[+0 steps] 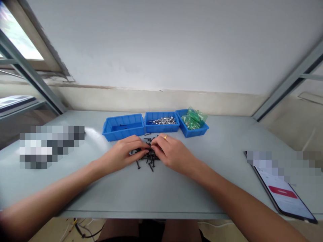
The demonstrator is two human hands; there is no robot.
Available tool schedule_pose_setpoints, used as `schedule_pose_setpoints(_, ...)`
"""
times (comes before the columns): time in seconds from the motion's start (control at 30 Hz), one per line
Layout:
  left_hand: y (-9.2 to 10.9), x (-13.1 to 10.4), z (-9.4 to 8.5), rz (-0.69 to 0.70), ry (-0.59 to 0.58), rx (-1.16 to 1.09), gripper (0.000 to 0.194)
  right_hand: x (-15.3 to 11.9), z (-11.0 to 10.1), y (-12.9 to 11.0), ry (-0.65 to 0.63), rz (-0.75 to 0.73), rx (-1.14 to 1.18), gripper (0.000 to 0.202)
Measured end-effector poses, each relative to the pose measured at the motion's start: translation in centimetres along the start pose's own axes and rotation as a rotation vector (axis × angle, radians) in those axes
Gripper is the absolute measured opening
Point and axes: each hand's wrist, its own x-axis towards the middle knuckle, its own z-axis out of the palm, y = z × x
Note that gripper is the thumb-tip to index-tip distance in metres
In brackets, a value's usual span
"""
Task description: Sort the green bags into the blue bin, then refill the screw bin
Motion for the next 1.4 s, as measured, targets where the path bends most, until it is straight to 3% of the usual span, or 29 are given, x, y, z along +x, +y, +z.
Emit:
schedule_pose_setpoints(0.23, 0.01, 0.04, -0.11, -0.020, -0.046, -0.026, 0.016, -0.06, -0.18, -0.34, 0.026, 0.012, 0.079, 0.006)
schedule_pose_setpoints(0.47, -0.30, -0.07, 0.05, 0.029, -0.052, -0.037, 0.019, -0.10, 0.01, -0.02, 0.065, -0.149, -0.008, 0.006)
schedule_pose_setpoints(0.7, -0.25, -0.13, 0.16, 0.062, -0.092, -0.146, 0.019, -0.10, 0.08, -0.53, 0.100, -0.285, 0.048, 0.005)
schedule_pose_setpoints(0.77, -0.17, -0.04, -0.04, 0.042, -0.050, -0.172, 0.018, -0.09, 0.00, -0.52, 0.151, -0.267, 0.040, 0.005)
schedule_pose_setpoints(0.93, -0.12, 0.13, -0.41, -0.049, 0.208, -0.120, 0.014, 0.03, -0.26, -0.09, 0.251, -0.112, 0.001, 0.005)
schedule_pose_setpoints(1.17, 0.02, -0.01, -0.13, 0.026, 0.261, -0.063, 0.011, 0.02, 0.05, -0.15, 0.110, -0.024, -0.009, 0.011)
schedule_pose_setpoints(1.3, 0.30, -0.14, -0.02, 0.160, 0.213, -0.044, 0.011, 0.03, 0.40, -0.18, -0.005, -0.086, 0.003, 0.012)
schedule_pose_setpoints(1.4, 0.30, -0.16, -0.05, 0.166, 0.189, -0.049, 0.010, 0.06, 0.23, -0.08, -0.008, -0.108, -0.016, 0.011)
